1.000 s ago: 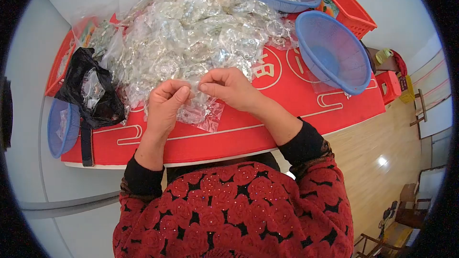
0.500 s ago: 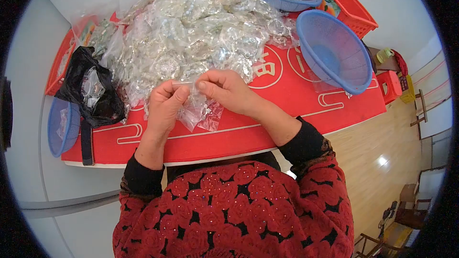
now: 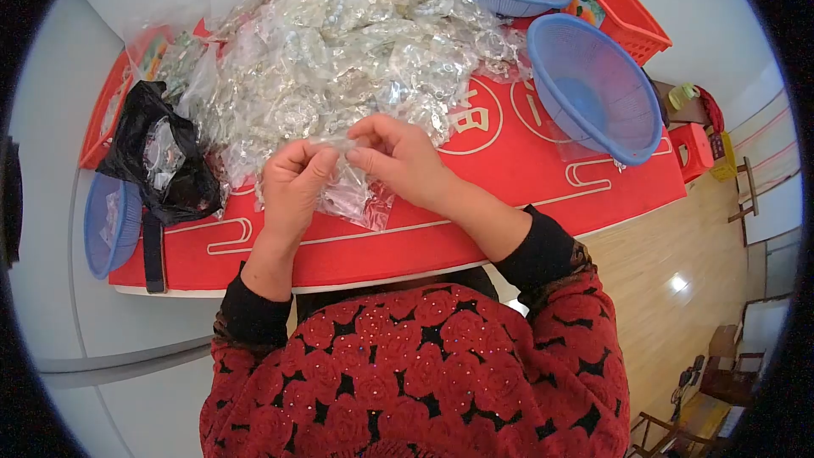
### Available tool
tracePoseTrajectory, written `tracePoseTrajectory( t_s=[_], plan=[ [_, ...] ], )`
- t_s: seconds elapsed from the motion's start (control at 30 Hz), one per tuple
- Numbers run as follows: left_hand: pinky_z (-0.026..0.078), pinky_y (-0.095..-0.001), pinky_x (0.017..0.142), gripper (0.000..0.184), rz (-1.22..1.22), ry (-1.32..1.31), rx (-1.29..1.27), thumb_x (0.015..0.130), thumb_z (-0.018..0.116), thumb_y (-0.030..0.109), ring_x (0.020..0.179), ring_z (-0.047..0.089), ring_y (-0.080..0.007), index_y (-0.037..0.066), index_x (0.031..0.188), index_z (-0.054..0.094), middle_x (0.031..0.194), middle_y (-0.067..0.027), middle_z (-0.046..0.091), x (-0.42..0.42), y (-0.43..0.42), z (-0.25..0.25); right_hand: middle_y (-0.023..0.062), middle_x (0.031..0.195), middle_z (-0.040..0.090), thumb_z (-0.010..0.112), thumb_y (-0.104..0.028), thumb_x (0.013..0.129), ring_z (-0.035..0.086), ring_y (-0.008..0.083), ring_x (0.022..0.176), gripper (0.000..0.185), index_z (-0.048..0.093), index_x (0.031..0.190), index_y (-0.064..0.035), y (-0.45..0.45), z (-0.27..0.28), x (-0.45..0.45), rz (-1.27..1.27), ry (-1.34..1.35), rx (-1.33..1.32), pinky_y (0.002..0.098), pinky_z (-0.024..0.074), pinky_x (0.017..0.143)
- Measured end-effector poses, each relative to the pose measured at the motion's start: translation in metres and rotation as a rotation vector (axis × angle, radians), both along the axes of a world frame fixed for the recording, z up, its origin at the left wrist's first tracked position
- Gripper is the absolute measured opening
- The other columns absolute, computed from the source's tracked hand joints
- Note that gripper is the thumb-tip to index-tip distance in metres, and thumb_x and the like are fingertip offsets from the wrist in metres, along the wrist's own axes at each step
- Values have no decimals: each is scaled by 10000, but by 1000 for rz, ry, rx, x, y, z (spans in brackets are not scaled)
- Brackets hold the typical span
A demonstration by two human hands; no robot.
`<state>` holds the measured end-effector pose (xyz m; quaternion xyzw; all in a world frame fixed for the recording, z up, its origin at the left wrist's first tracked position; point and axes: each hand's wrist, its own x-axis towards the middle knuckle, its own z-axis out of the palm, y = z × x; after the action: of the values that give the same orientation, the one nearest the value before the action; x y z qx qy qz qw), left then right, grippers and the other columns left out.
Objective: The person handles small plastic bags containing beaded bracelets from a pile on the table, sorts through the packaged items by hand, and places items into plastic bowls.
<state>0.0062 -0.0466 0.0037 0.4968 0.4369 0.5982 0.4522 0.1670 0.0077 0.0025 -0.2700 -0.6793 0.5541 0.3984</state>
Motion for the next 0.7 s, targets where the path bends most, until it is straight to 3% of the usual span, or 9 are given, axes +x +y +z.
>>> tracePoseTrajectory(
  t_s=[0.07, 0.17, 0.27, 0.37, 0.47, 0.57, 0.63, 0.7],
  plan=[
    [385, -172, 544, 143, -5, -81, -1, 787, 596, 119, 604, 470, -41, 9, 861, 542, 724, 7, 548, 3, -1, 5, -6, 765, 508, 597, -101, 768, 480, 36, 683, 204, 485, 925, -35, 5, -3, 0, 31, 134, -141, 188, 400, 574],
    [410, -183, 574, 226, 38, -150, 28, 786, 587, 85, 645, 487, -49, 15, 976, 487, 797, -10, 545, 8, 0, 9, -12, 767, 507, 588, -99, 774, 477, 38, 669, 157, 475, 868, -45, 4, 3, -2, -58, 268, -120, 187, 402, 582],
    [416, -188, 578, 280, 67, -82, 79, 782, 578, 50, 661, 490, -54, 30, 1027, 443, 820, -18, 540, 3, 0, 2, -12, 776, 506, 577, -92, 783, 473, 36, 678, 125, 470, 830, -48, 6, 2, 1, -16, 286, -160, 185, 396, 579],
    [416, -187, 568, 272, 165, 62, 142, 778, 572, 27, 655, 493, -58, 35, 1018, 444, 800, -19, 542, 1, 2, -2, 6, 785, 518, 574, -97, 781, 498, 77, 689, 130, 503, 868, -29, 9, -2, 3, 42, 142, -85, 217, 407, 592],
    [419, -187, 570, 250, 234, 364, 197, 771, 575, 18, 664, 508, -64, 30, 999, 471, 798, -19, 553, -4, 1, -2, 32, 778, 538, 572, -104, 774, 520, 131, 691, 180, 538, 926, -13, 11, 5, 5, -127, -37, 411, 251, 418, 609],
    [421, -188, 583, 232, 232, 616, 340, 760, 585, 14, 673, 522, -72, 30, 977, 507, 783, -20, 564, -4, 1, 0, 54, 773, 551, 577, -130, 766, 533, 172, 700, 261, 544, 995, -11, 20, 11, 12, -97, -54, 650, 272, 424, 638],
    [423, -193, 599, 223, 214, 671, 394, 752, 594, 15, 678, 526, -76, 31, 964, 527, 770, -23, 570, -4, 3, -2, 49, 784, 559, 569, -131, 773, 533, 147, 722, 241, 551, 978, -6, 20, 16, 20, -12, -177, 541, 257, 420, 650],
    [424, -199, 595, 233, 211, 544, 289, 745, 599, 11, 673, 527, -76, 27, 966, 527, 766, -27, 570, -3, 0, 1, 41, 797, 567, 562, -132, 781, 530, 120, 745, 225, 559, 965, -1, 18, 20, 23, 33, -193, 354, 244, 418, 659]
  ],
)
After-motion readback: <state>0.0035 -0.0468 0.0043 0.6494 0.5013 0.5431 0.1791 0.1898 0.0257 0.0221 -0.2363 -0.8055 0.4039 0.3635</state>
